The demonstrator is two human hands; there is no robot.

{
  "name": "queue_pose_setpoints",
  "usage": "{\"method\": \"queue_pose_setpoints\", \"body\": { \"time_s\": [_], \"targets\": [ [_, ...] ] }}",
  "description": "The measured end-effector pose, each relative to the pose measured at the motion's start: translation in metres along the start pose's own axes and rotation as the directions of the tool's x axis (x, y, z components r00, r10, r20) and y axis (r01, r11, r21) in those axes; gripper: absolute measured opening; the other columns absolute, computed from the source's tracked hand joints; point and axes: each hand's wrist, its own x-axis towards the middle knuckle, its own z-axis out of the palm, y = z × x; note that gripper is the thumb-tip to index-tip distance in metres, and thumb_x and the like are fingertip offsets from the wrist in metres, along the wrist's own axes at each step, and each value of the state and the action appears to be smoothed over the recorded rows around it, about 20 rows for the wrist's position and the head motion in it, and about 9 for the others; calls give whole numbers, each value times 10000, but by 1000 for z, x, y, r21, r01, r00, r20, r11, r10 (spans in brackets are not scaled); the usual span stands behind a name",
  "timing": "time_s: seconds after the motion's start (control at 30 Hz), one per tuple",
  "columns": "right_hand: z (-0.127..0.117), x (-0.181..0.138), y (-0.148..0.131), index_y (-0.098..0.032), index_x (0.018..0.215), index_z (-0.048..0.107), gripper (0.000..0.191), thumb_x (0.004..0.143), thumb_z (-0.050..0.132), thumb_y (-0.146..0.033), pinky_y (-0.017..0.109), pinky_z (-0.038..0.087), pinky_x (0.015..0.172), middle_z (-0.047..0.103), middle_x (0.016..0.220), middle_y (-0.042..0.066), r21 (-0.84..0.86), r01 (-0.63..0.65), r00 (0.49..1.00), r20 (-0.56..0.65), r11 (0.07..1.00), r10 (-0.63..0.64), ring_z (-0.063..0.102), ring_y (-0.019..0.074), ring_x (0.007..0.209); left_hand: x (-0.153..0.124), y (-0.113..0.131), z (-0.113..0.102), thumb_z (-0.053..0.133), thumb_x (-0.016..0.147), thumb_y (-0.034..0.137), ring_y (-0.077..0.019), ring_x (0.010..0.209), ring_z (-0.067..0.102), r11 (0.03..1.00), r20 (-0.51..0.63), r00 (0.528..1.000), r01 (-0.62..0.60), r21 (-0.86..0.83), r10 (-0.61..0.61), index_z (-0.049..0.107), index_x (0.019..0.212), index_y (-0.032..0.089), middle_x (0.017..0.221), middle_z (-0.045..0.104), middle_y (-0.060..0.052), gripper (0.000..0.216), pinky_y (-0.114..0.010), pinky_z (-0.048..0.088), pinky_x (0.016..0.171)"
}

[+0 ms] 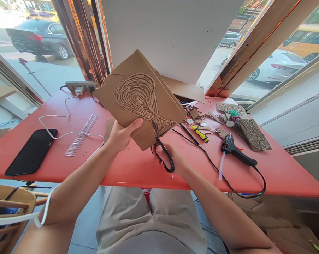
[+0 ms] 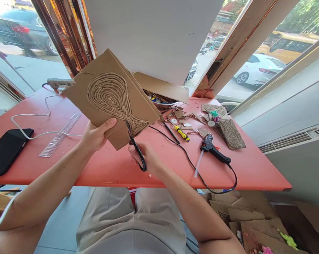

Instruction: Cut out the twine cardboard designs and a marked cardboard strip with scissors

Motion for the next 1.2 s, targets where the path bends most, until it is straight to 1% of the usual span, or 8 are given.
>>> {"method": "queue_pose_setpoints", "body": {
  "time_s": [0.37, 0.6, 0.7, 0.8, 0.83, 0.9, 1.07, 1.2],
  "targets": [
    [-12, -22, -18, -248, 643, 491, 836, 740, 449, -1077, 292, 370, 484, 496, 547, -28, -70, -119, 986, 112, 990, 126, 471, 125, 466, -2, 2, -1, 1014, 574, 602, -320, 983, 784, 973, 62, 994, -99, 207, 88, 787, 915, 209, 960, 837, -84, 568, -437, 660, 884],
    [-7, -55, -9, -267, 711, 459, 803, 759, 442, -1069, 277, 337, 418, 415, 516, -76, 48, -157, 963, 227, 986, 143, 404, 115, 420, 8, 0, -14, 1001, 552, 655, -353, 1075, 783, 996, -59, 997, -48, 79, 52, 796, 1073, 201, 1038, 840, -105, 721, -483, 668, 933],
    [-13, -62, -21, -261, 679, 483, 722, 797, 611, -962, 291, 383, 502, 483, 584, -35, -200, 7, 994, -102, 980, -27, 465, 139, 525, 11, 4, -22, 1016, 517, 648, -364, 1066, 787, 989, 14, 1000, 1, 146, -3, 801, 1079, 202, 1032, 841, -110, 749, -495, 671, 924],
    [-31, -49, -40, -275, 767, 517, 561, 826, 784, -765, 338, 461, 689, 671, 790, 34, -453, 16, 819, -505, 891, -272, 607, 215, 739, 7, 8, -20, 1008, 533, 662, -348, 994, 798, 976, 161, 983, 56, 209, -91, 820, 999, 195, 1036, 847, -122, 687, -478, 683, 873],
    [-38, -40, -44, -284, 799, 515, 544, 809, 810, -741, 343, 455, 695, 681, 806, 33, -487, 2, 754, -572, 873, -321, 607, 230, 756, 4, 8, -18, 1007, 544, 656, -339, 972, 800, 975, 193, 976, 58, 214, -100, 825, 979, 195, 1032, 849, -120, 660, -468, 687, 854],
    [-50, -19, -45, -292, 837, 526, 520, 776, 849, -695, 345, 455, 699, 680, 809, 24, -486, -6, 730, -599, 874, -328, 598, 241, 767, 1, 9, -14, 1014, 552, 628, -325, 946, 803, 978, 225, 969, 54, 201, -100, 832, 966, 201, 1022, 853, -107, 622, -452, 692, 828],
    [-53, 22, -30, -262, 770, 548, 517, 673, 902, -626, 339, 549, 719, 635, 741, -11, -48, 117, 842, -526, 992, -125, 664, 215, 797, -1, 11, -11, 1020, 555, 614, -354, 1031, 809, 985, 263, 957, 91, 145, -127, 820, 1014, 218, 1049, 854, -111, 639, -497, 689, 917],
    [-42, 25, -23, -243, 821, 650, 525, 585, 939, -613, 403, 642, 807, 742, 815, 20, 277, 139, 922, -387, 951, -22, 768, 278, 920, -1, 15, -11, 1014, 550, 646, -397, 1055, 811, 980, 306, 936, 135, 148, -175, 815, 1018, 220, 981, 850, -120, 664, -539, 695, 915]
  ]
}}
